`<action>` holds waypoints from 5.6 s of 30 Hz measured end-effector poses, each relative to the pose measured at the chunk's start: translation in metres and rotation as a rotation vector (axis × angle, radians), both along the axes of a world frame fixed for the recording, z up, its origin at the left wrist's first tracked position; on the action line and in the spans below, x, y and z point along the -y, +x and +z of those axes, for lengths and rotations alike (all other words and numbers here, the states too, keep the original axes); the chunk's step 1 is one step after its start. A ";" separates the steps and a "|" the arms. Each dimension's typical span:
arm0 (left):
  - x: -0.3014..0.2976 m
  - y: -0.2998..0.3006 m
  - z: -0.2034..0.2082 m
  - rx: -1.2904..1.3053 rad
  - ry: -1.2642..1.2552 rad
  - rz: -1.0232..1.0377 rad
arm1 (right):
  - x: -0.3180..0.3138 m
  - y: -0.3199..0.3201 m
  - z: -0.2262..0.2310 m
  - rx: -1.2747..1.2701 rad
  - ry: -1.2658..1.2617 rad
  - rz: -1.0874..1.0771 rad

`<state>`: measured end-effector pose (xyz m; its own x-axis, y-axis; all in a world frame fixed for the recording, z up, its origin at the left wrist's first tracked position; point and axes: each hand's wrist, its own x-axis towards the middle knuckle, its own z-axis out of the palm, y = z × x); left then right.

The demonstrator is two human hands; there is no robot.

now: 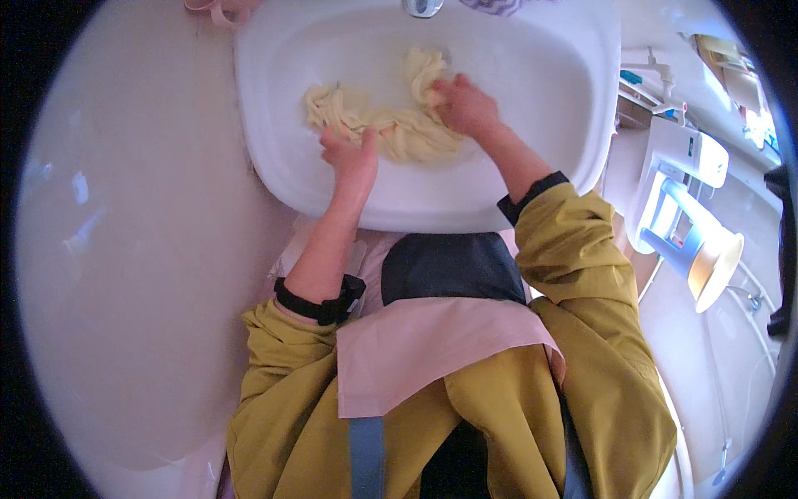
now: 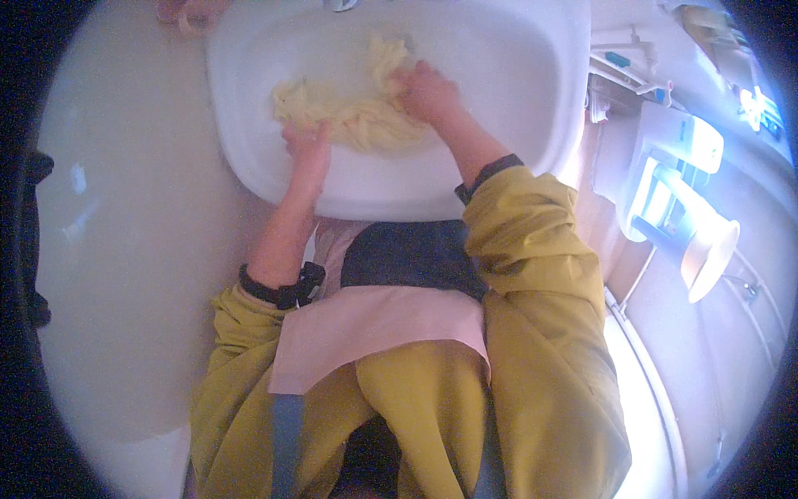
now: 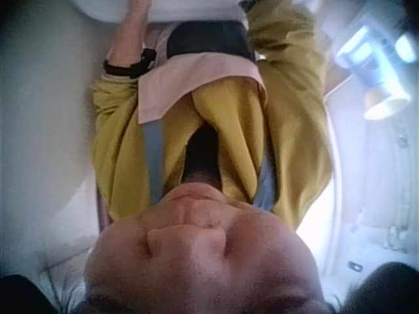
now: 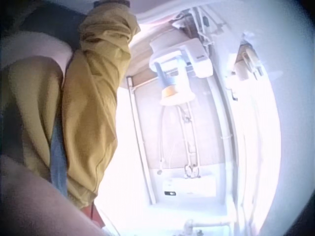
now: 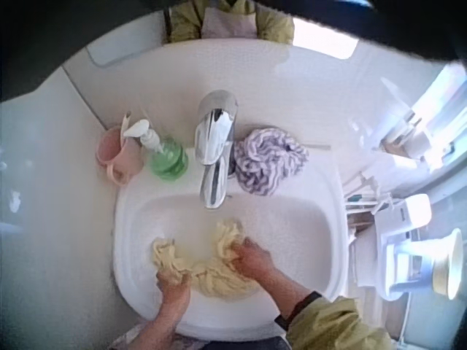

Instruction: The person washes two cloths by hand in a bathroom sink. They first scrub and rinse a purple striped cloth, then place it aside and proceed to scrub and rinse a yellow cloth under running water.

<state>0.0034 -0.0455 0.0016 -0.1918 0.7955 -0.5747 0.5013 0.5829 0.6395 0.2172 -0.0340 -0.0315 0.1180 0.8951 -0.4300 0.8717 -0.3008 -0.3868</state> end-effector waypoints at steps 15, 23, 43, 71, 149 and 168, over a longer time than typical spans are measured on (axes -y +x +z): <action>-0.042 0.038 -0.054 1.273 -0.433 0.201 | 0.018 -0.087 0.101 -0.517 0.111 -0.536; -0.035 0.050 0.028 0.853 -0.119 0.316 | 0.003 -0.011 0.057 -0.081 0.379 -0.597; -0.007 0.009 -0.009 0.298 -0.195 0.447 | 0.001 0.007 -0.002 0.100 0.245 -0.253; -0.014 -0.002 -0.044 0.130 -0.128 -0.093 | 0.023 -0.008 -0.019 0.093 0.196 0.086; -0.070 0.006 0.005 1.271 -0.468 0.089 | -0.007 -0.091 0.131 -1.078 0.176 -0.077; -0.035 0.035 -0.019 -0.066 0.295 -0.693 | -0.006 0.018 -0.015 -0.071 0.135 -0.166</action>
